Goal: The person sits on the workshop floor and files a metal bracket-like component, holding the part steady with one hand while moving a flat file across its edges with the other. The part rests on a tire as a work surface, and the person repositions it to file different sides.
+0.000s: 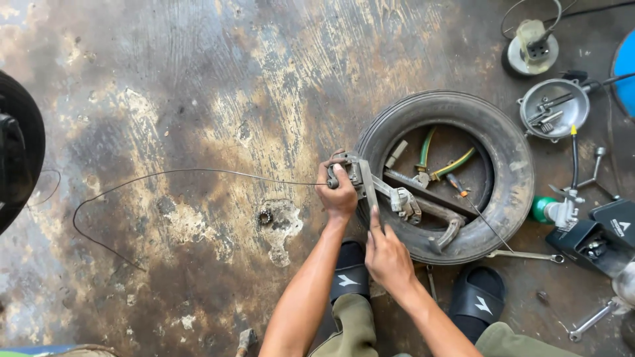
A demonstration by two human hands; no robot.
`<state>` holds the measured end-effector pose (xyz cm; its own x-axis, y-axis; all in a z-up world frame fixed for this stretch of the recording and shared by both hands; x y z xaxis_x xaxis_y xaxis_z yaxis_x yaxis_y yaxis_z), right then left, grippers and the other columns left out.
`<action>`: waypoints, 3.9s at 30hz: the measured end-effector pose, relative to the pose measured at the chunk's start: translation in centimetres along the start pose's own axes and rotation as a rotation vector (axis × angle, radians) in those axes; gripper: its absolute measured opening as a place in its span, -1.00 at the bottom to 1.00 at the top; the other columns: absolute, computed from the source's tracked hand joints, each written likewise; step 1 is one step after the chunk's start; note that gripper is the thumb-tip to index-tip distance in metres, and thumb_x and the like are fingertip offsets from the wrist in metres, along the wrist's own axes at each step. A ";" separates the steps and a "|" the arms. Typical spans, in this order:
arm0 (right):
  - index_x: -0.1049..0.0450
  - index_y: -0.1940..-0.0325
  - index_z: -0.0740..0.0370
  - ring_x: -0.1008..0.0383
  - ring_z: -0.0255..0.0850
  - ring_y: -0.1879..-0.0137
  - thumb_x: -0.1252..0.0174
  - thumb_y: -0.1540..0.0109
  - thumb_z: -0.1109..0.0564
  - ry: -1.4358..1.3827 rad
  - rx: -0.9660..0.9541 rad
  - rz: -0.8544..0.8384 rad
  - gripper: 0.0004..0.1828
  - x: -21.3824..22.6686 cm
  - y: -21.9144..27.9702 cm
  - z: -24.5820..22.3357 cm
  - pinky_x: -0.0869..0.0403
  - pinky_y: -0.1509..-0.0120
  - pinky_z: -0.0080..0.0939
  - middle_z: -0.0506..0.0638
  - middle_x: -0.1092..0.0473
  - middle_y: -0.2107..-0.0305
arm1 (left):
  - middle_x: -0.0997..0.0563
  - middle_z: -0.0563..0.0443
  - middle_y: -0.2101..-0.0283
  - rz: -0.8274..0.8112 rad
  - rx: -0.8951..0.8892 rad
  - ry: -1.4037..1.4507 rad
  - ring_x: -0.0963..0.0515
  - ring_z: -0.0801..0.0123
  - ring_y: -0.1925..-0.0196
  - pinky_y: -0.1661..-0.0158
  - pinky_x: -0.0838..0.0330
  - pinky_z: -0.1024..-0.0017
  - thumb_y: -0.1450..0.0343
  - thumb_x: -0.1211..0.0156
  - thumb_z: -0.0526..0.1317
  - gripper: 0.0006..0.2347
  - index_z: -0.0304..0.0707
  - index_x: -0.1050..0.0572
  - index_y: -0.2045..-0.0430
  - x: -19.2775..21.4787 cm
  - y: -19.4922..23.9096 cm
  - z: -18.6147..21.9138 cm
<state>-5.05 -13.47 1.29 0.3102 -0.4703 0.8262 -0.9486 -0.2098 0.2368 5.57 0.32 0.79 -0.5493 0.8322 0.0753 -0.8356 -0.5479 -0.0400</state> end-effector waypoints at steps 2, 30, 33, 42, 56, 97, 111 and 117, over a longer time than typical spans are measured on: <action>-0.03 -0.57 0.20 -0.45 0.25 0.53 0.03 -0.31 0.11 0.006 -0.033 -0.028 -0.27 0.3 2.1 0.6 -0.47 0.44 0.22 0.32 -0.42 0.34 | -0.63 -0.17 -0.05 -0.026 0.009 0.018 -0.67 0.13 -0.02 -0.04 -0.61 0.32 -0.44 0.13 -0.42 -0.84 -0.33 -0.47 0.29 -0.2 0.1 -0.3; 0.07 -0.64 0.03 -0.61 0.34 0.32 0.18 -0.33 0.12 -0.125 -0.064 -0.126 -0.26 1.1 -0.1 0.7 -0.62 0.42 0.15 0.51 -0.41 0.04 | -0.70 -0.31 0.16 0.113 0.052 0.024 -0.67 -0.03 0.02 -0.01 -0.52 0.10 -0.51 0.08 -0.30 -0.82 -0.23 -0.54 0.39 -0.8 0.3 1.0; -0.05 -0.59 0.04 -0.56 0.44 0.27 0.14 -0.31 0.01 0.023 -0.011 -0.080 -0.29 -1.5 2.4 2.7 -0.57 0.36 0.34 0.38 -0.44 0.13 | -0.69 -0.34 0.18 0.127 0.057 0.005 -0.66 -0.02 0.04 0.00 -0.50 0.11 -0.52 0.09 -0.28 -0.80 -0.26 -0.53 0.40 -0.3 0.3 1.4; -0.04 -0.59 0.07 -0.53 0.44 0.32 0.14 -0.31 0.05 -0.009 0.020 -0.032 -0.29 -1.2 1.9 2.3 -0.55 0.42 0.34 0.34 -0.41 0.23 | -0.70 -0.30 0.16 0.122 0.058 -0.065 -0.67 -0.06 0.00 0.00 -0.51 0.15 -0.48 0.04 -0.29 -0.84 -0.16 -0.56 0.37 -0.5 0.4 0.9; -0.05 -0.58 0.18 -0.44 0.22 0.54 -0.03 -0.26 0.13 -0.024 -0.010 -0.035 -0.23 0.6 -0.8 1.2 -0.47 0.43 0.21 0.31 -0.42 0.40 | -0.68 -0.10 0.02 -0.004 0.053 -0.026 -0.66 0.33 0.23 0.19 -0.56 0.47 -0.45 0.11 -0.37 -0.84 -0.29 -0.49 0.27 -0.3 0.9 -0.6; -0.16 -0.51 0.31 -0.43 -0.07 0.50 -0.02 -0.26 0.27 -0.247 0.021 0.136 -0.32 3.7 -0.8 -0.2 -0.43 0.43 -0.03 0.21 -0.50 0.32 | -0.62 -0.07 -0.10 -0.042 0.128 0.095 -0.58 0.44 0.30 0.26 -0.54 0.51 -0.50 0.10 -0.35 -0.86 -0.29 -0.47 0.25 0.2 0.7 -2.1; -0.26 -0.41 0.42 -0.58 0.10 -0.13 -0.11 -0.21 0.30 -0.338 0.035 0.292 -0.35 5.7 0.2 -1.1 -0.54 -0.04 -0.14 0.34 -0.43 -0.17 | -0.53 -0.25 -0.18 -0.122 0.105 0.537 -0.52 0.10 -0.23 -0.22 -0.47 0.19 -0.58 0.19 -0.17 -0.80 -0.19 -0.45 0.23 1.3 0.6 2.6; -0.26 -0.41 0.38 -0.65 0.04 0.05 -0.13 -0.19 0.25 -0.341 -0.023 0.265 -0.33 4.7 0.7 -0.4 -0.58 0.10 -0.12 0.34 -0.47 -0.10 | -0.53 -0.27 -0.19 -0.129 0.077 0.474 -0.50 0.02 -0.27 -0.24 -0.46 0.11 -0.59 0.23 -0.12 -0.77 -0.16 -0.43 0.24 1.8 0.7 3.0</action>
<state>-4.27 -15.43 5.52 0.0549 -0.7624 0.6448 -0.9982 -0.0265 0.0536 4.01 1.13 3.93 -0.3995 0.8310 -0.3870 -0.9039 -0.4274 0.0153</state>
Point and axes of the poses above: each hand's wrist, its own y-axis away from the middle knuckle, its own x-axis out of the back of the hand, z = x × y, the point moved 4 cm from there along -y, towards the middle knuckle
